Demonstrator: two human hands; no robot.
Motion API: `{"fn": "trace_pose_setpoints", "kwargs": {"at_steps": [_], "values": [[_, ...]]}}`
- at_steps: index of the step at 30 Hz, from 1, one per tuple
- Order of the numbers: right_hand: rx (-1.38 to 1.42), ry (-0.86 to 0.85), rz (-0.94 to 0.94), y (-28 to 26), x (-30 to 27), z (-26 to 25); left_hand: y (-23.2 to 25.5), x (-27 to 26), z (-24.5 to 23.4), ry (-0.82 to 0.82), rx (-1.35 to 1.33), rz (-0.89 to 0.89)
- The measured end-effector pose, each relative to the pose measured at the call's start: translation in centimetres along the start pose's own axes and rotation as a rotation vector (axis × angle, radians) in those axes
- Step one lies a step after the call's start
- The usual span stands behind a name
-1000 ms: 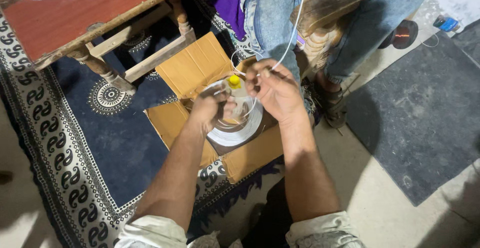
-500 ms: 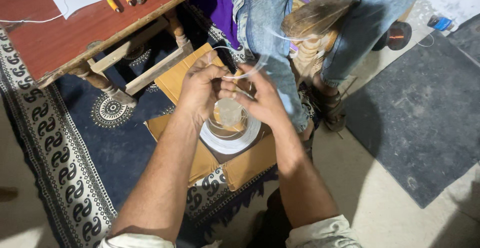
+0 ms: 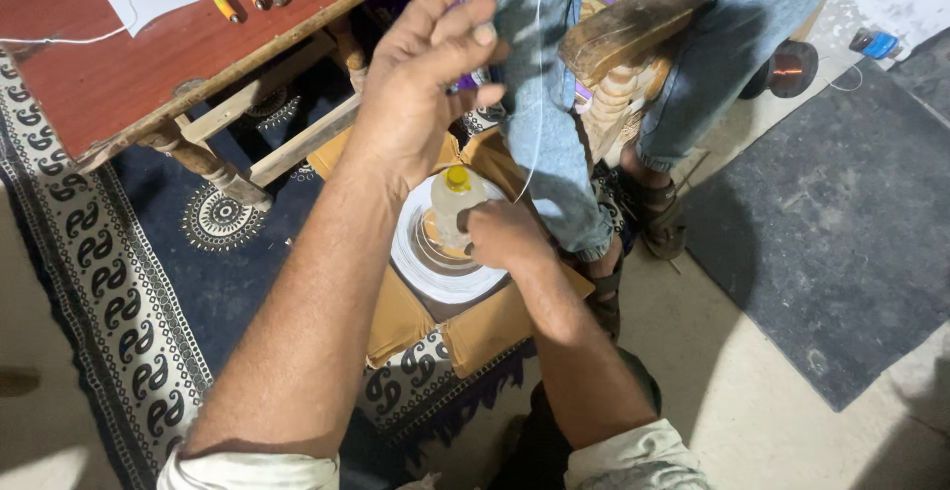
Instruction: The person winds a white wire around a plastic bottle placed on a plate inside a cardboard box. They use both hands to guide the wire and maintain tension while a second person assists by holding the wire spool.
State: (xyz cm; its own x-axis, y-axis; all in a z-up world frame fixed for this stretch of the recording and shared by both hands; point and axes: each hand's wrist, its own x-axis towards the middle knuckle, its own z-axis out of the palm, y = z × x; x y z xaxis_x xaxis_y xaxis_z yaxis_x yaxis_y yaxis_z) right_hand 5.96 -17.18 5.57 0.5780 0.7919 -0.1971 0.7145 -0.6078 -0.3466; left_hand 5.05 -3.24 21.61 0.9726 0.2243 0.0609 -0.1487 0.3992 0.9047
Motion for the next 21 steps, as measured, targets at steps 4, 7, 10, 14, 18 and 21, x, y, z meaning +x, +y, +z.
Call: {"fn": "trace_pose_setpoints", "kwargs": {"at_steps": [4, 7, 10, 14, 18, 21], "values": [[0.261, 0.134, -0.152, -0.1, -0.2, -1.5, -3.2, -0.1, -2.8, 0.147, 0.435, 0.259], [0.507, 0.261, -0.270, 0.0, -1.1, -3.1, -6.2, -0.8, -7.6, 0.411, 0.646, 0.345], [0.670, 0.354, -0.311, 0.0, -2.0, -5.1, -10.2, -2.6, -12.1, 0.652, 0.602, 0.103], [0.780, 0.537, -0.456, 0.5, -3.5, -7.0, -15.1, -4.7, -15.2, 0.687, 0.306, -0.143], [0.849, 0.640, -0.527, 0.8, -4.5, -8.2, -18.2, -6.1, -14.2, 0.631, 0.317, -0.376], [0.970, 0.655, -0.520, 0.5, -4.6, -8.7, -17.8, -6.1, -13.0, 0.511, 0.046, -0.467]]}}
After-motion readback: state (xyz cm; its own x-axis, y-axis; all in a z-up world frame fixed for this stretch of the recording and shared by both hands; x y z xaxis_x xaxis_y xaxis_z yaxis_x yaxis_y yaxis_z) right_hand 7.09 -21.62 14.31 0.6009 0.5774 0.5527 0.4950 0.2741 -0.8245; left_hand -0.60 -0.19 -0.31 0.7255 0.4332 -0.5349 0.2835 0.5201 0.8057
